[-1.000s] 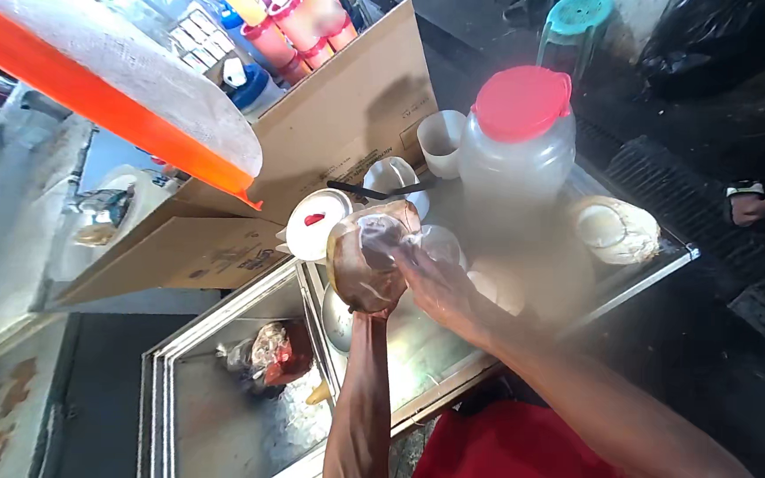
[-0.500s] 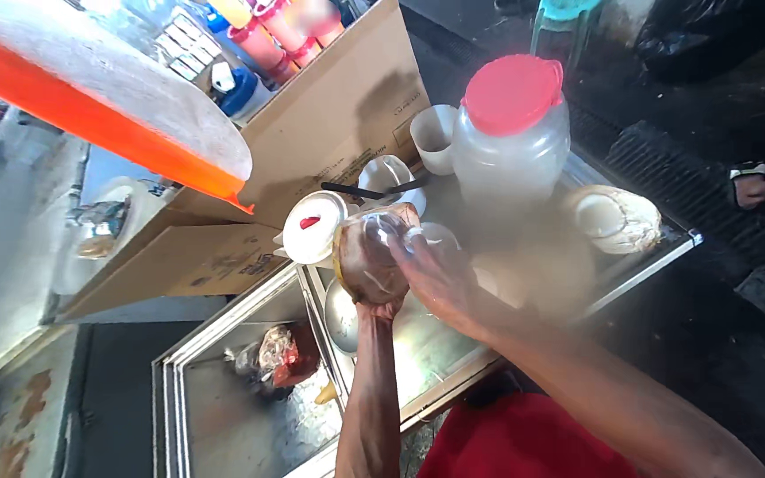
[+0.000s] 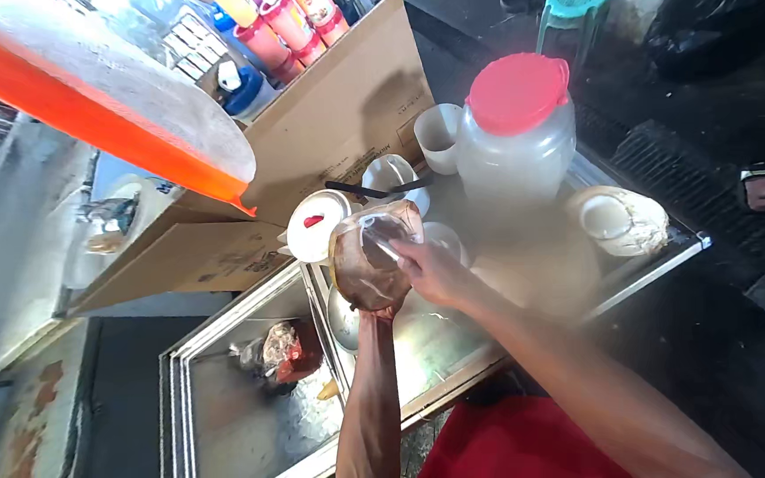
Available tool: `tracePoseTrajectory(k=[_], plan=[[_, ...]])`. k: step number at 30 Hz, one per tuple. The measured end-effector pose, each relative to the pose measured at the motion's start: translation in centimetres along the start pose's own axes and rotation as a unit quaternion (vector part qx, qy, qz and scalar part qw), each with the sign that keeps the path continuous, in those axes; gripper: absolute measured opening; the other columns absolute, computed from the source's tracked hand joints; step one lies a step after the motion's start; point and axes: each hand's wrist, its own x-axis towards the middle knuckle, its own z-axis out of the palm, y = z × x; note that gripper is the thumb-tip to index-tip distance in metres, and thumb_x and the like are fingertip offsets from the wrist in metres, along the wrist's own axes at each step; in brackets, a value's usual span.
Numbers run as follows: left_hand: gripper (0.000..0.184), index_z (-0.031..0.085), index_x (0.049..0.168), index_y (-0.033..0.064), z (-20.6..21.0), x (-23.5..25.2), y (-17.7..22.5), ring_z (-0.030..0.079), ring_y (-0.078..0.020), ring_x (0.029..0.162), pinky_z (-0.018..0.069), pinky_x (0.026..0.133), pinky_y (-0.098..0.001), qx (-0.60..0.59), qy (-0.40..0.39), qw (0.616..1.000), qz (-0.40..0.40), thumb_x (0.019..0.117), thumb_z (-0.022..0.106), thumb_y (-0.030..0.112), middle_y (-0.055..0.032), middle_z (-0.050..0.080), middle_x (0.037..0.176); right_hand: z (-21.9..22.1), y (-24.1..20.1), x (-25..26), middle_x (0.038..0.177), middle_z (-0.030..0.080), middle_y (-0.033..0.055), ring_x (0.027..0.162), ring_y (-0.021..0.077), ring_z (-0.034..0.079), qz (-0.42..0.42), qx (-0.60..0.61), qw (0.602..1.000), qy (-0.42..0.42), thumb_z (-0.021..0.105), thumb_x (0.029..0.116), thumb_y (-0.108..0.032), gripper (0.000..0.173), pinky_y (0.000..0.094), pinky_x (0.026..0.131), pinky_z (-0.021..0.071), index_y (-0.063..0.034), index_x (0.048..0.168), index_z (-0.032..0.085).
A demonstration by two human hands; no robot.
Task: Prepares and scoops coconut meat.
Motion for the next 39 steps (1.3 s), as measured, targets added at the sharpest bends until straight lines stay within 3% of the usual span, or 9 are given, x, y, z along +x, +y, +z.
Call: tracePoseTrajectory(k=[4, 8, 12, 16, 21, 26, 30, 34, 39], plan=[[0.042, 0.072, 0.098, 0.0128, 4.2, -0.8, 0.9, 0.072, -0.0212, 0.077, 0.0612, 0.067, -0.0397, 0.048, -0.189, 0.981, -0.002, 0.0953, 0.052, 0.05, -0.0083, 0.074, 0.085, -0.2, -0.3, -1.8, 0.13, 0.065, 0.0177, 0.116, 0.0383, 0.065, 0.014, -0.194, 0.98, -0.034, 0.048, 0.1047, -0.012, 0.043, 0.0591, 0.091, 0.0542, -0.0168, 0.147, 0.053], [0.02, 0.064, 0.114, 0.0115, 3.4, 0.1, 0.8, 0.067, -0.0129, 0.088, 0.058, 0.072, -0.0329, 0.21, -0.237, 0.942, 0.107, 0.0997, 0.053, 0.02, -0.0051, 0.068, 0.097, -1.3, -0.8, -1.3, 0.111, 0.071, 0.0142, 0.101, 0.0363, 0.069, 0.018, -0.194, 0.981, 0.02, 0.055, 0.1023, -0.017, 0.032, 0.0595, 0.077, 0.0552, -0.0199, 0.133, 0.063], [0.04, 0.068, 0.108, 0.0181, 5.6, -0.1, 1.5, 0.069, -0.0127, 0.084, 0.0593, 0.072, -0.0338, 0.196, -0.241, 0.95, 0.018, 0.1001, 0.047, 0.051, -0.0021, 0.07, 0.093, 0.2, 0.0, -1.8, 0.135, 0.061, 0.0191, 0.115, 0.0403, 0.065, 0.034, -0.215, 0.976, -0.01, 0.047, 0.1042, -0.009, 0.047, 0.0592, 0.087, 0.0555, -0.0184, 0.15, 0.049], [0.082, 0.061, 0.135, 0.013, 1.7, 3.9, 3.1, 0.068, -0.029, 0.104, 0.0591, 0.083, -0.0479, 0.14, -0.33, 0.929, -0.096, 0.081, 0.062, 0.075, -0.0157, 0.068, 0.121, -2.5, -1.4, -3.1, 0.118, 0.068, 0.0179, 0.107, 0.0385, 0.067, 0.08, -0.274, 0.958, 0.008, 0.05, 0.1051, -0.016, 0.033, 0.058, 0.081, 0.0539, -0.0164, 0.136, 0.062], [0.058, 0.074, 0.101, 0.0202, 1.0, 2.7, 2.6, 0.074, -0.0141, 0.081, 0.0629, 0.072, -0.0353, 0.163, -0.228, 0.96, 0.003, 0.0777, 0.067, 0.072, -0.0041, 0.076, 0.089, -0.3, 1.3, -0.3, 0.122, 0.065, 0.0198, 0.103, 0.0405, 0.068, 0.029, -0.257, 0.964, 0.063, 0.054, 0.1024, -0.011, 0.042, 0.0585, 0.078, 0.0555, -0.0198, 0.144, 0.056], [0.052, 0.072, 0.106, 0.0207, 1.9, 1.8, 2.8, 0.075, -0.0137, 0.082, 0.0635, 0.071, -0.0352, 0.238, -0.235, 0.942, 0.029, 0.0733, 0.08, 0.06, -0.004, 0.077, 0.091, -1.7, -0.8, -3.0, 0.124, 0.066, 0.0209, 0.113, 0.0409, 0.065, 0.127, -0.284, 0.95, 0.019, 0.05, 0.1034, -0.012, 0.032, 0.0602, 0.084, 0.0537, -0.0101, 0.132, 0.064], [0.049, 0.069, 0.111, 0.0216, 1.6, 1.6, 2.0, 0.074, -0.0126, 0.084, 0.0639, 0.072, -0.0341, 0.205, -0.238, 0.948, 0.041, 0.0781, 0.078, 0.058, -0.0028, 0.076, 0.094, -0.2, 0.8, -1.2, 0.127, 0.063, 0.0201, 0.106, 0.0412, 0.066, 0.069, -0.288, 0.953, 0.065, 0.055, 0.1014, -0.011, 0.047, 0.0591, 0.078, 0.0555, -0.02, 0.147, 0.054], [0.035, 0.072, 0.103, 0.021, 1.1, 2.2, 1.6, 0.074, -0.0124, 0.081, 0.0634, 0.069, -0.0342, 0.14, -0.231, 0.962, 0.038, 0.0913, 0.063, 0.054, -0.0026, 0.076, 0.09, -0.3, -0.2, -4.0, 0.126, 0.064, 0.0234, 0.109, 0.0431, 0.066, 0.14, -0.335, 0.932, 0.013, 0.05, 0.1022, -0.009, 0.042, 0.0608, 0.083, 0.0537, -0.0107, 0.144, 0.055], [0.063, 0.068, 0.112, 0.018, 0.1, 2.9, 0.7, 0.073, -0.0217, 0.086, 0.0625, 0.072, -0.0449, 0.037, -0.181, 0.983, 0.008, 0.0913, 0.047, 0.074, -0.0088, 0.074, 0.096, -0.5, 1.0, -5.4, 0.134, 0.061, 0.0192, 0.113, 0.0399, 0.065, 0.155, -0.297, 0.942, 0.026, 0.045, 0.1066, -0.018, 0.049, 0.0596, 0.088, 0.0542, -0.0252, 0.155, 0.046]])
